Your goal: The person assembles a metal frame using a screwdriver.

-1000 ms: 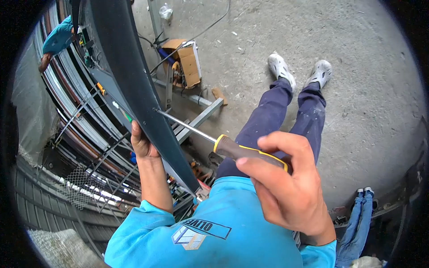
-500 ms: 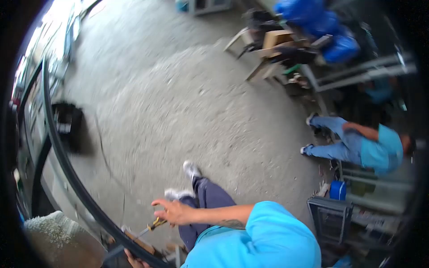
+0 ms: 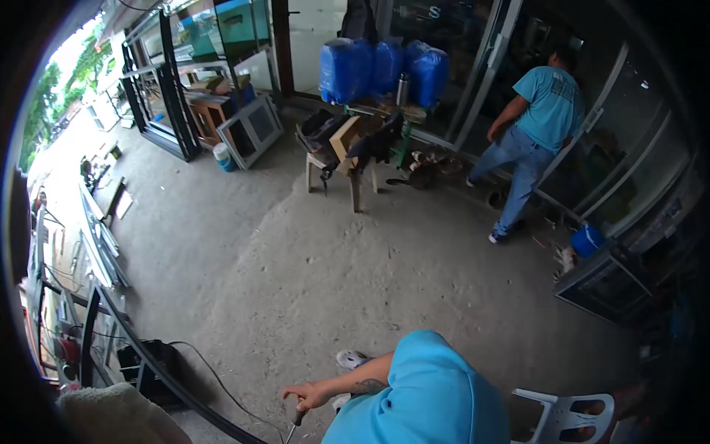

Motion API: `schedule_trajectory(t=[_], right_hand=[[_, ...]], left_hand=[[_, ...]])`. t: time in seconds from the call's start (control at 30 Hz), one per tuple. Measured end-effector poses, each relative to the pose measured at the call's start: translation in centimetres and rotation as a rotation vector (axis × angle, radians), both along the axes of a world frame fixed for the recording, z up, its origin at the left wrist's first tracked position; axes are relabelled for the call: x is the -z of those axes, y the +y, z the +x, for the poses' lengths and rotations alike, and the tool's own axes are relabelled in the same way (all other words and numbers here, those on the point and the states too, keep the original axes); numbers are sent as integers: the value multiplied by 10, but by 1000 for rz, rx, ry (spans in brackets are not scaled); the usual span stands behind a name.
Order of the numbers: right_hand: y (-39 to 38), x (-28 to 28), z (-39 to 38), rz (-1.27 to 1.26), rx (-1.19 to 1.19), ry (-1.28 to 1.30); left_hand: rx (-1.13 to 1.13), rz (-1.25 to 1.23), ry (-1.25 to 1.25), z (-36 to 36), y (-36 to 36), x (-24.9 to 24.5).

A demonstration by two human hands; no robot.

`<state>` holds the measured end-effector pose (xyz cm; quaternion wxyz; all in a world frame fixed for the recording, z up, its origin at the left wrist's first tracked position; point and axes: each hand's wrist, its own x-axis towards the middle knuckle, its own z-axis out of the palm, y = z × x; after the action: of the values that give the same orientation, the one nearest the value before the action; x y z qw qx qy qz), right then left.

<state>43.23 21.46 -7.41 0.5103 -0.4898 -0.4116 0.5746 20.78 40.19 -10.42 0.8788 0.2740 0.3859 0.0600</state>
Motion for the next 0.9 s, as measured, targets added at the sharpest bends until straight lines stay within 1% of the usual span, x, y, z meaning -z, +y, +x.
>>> schedule_trajectory(t=[0.07,0.1,0.17,0.2,0.23,0.27,0.3,0.37,0.4,0.43,0.47,0.5,0.53,0.57,0.6,0.63,0.67,0.73,0.77,0.8,0.87,0.9], right_hand=[[4,-46,17,-557,-206,111],[5,-58,19,-535,-228,98],[3,-75,17,-674,-97,185],[1,-60,13,-657,-136,162],[1,-31,7,-369,-98,-56],[2,-15,1,-70,-69,-257],[0,-15,0,-47,-140,-275],[3,-14,3,251,-164,-528],[4,-19,4,285,-274,-534],[-1,-25,2,106,-234,-434],[-4,-28,1,-85,-184,-350],[-3,-24,0,-217,-196,-296],[0,-27,5,-204,-281,-334],[7,-31,11,-435,-316,-33],[9,-30,13,-680,-324,270],[16,-13,12,-785,-406,513],[21,-12,14,-796,-440,491],[28,-18,17,-914,-450,573],[28,-24,16,-922,-469,567],[25,-35,12,-708,-426,306],[21,-50,9,-256,-321,-193],[22,-45,8,-13,-373,-287]], left_hand=[[-51,76,59,-10,2,2],[-82,113,94,-17,5,2],[-167,183,161,-35,7,2],[-219,212,193,-45,6,2],[-279,239,226,-56,5,3],[-348,259,258,-69,2,4],[-434,269,291,-83,-9,5],[-666,256,367,-113,-52,12],[-788,237,404,-120,-79,14],[-906,207,440,-115,-110,2],[-811,159,474,-117,-116,-17],[-881,165,483,-114,-117,-14],[-918,205,505,-104,-120,-36],[-964,263,461,-95,-122,-54],[-915,214,564,-89,-120,-79],[-914,218,574,-86,-119,-94],[-902,226,584,-86,-121,-100],[-940,225,541,-91,-122,-82],[-944,240,497,-93,-121,-75],[-959,238,497,-95,-121,-74],[-886,233,607,-94,-120,-81],[-900,230,604,-93,-119,-87]])
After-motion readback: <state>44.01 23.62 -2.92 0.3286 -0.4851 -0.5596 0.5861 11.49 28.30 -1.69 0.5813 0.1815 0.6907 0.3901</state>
